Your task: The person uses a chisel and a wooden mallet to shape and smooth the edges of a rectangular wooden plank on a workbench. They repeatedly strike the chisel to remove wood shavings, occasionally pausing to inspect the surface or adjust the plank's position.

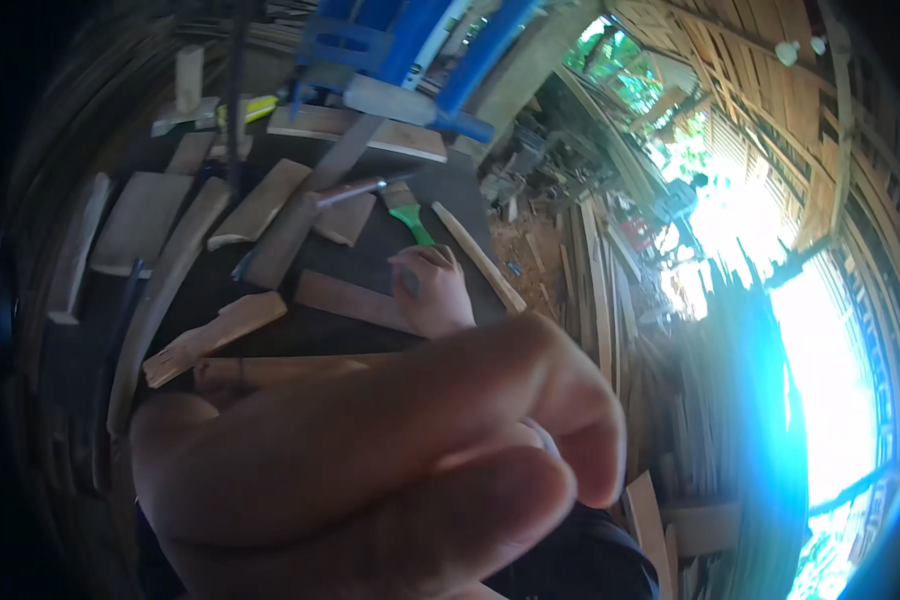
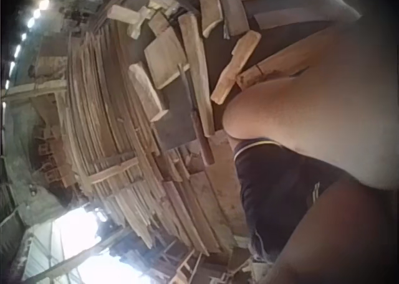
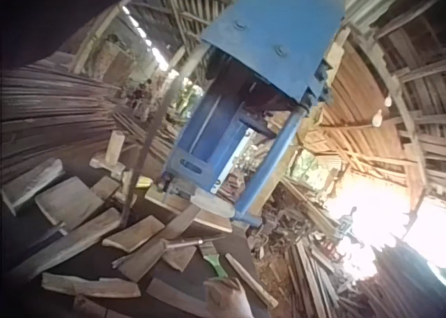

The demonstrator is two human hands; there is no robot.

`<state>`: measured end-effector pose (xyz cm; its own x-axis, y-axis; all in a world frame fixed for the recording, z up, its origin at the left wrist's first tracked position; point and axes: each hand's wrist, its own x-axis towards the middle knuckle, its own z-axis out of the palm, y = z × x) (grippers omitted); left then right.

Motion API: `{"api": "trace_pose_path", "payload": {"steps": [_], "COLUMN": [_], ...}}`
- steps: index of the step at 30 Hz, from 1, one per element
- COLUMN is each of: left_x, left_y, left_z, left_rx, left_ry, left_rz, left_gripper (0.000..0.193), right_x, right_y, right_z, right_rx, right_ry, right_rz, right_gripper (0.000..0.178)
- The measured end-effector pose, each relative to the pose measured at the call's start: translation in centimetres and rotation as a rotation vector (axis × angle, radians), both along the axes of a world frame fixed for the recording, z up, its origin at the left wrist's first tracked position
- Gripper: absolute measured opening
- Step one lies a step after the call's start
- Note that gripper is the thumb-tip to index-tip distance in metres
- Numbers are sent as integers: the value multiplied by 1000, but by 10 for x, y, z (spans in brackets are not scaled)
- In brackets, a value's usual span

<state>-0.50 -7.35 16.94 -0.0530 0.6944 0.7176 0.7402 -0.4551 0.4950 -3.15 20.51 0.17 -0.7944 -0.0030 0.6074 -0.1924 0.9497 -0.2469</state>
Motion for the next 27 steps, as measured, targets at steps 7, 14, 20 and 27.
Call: {"api": "trace_pose_path", "payload": {"steps": [7, 14, 20, 27], "left_x": [-5, -38, -59, -55], "left_y": [-40, -65, -85, -100], "left_z": [9, 24, 32, 25], "left_rx": [26, 69, 34, 48], "left_ry": [43, 113, 130, 181], "left_rz": [56, -2, 91, 219], "left_gripper": [21, 25, 30, 37], "right_x": [-37, -76, -86, -89], "right_y": [-40, -37, -48, -58], "right_z": [27, 29, 7, 1], "right_rx": [236, 199, 115, 152], "right_ry": [-226, -241, -274, -177], "right_rz": [-52, -210, 59, -12], "right_gripper": [59, 80, 81, 64]}}
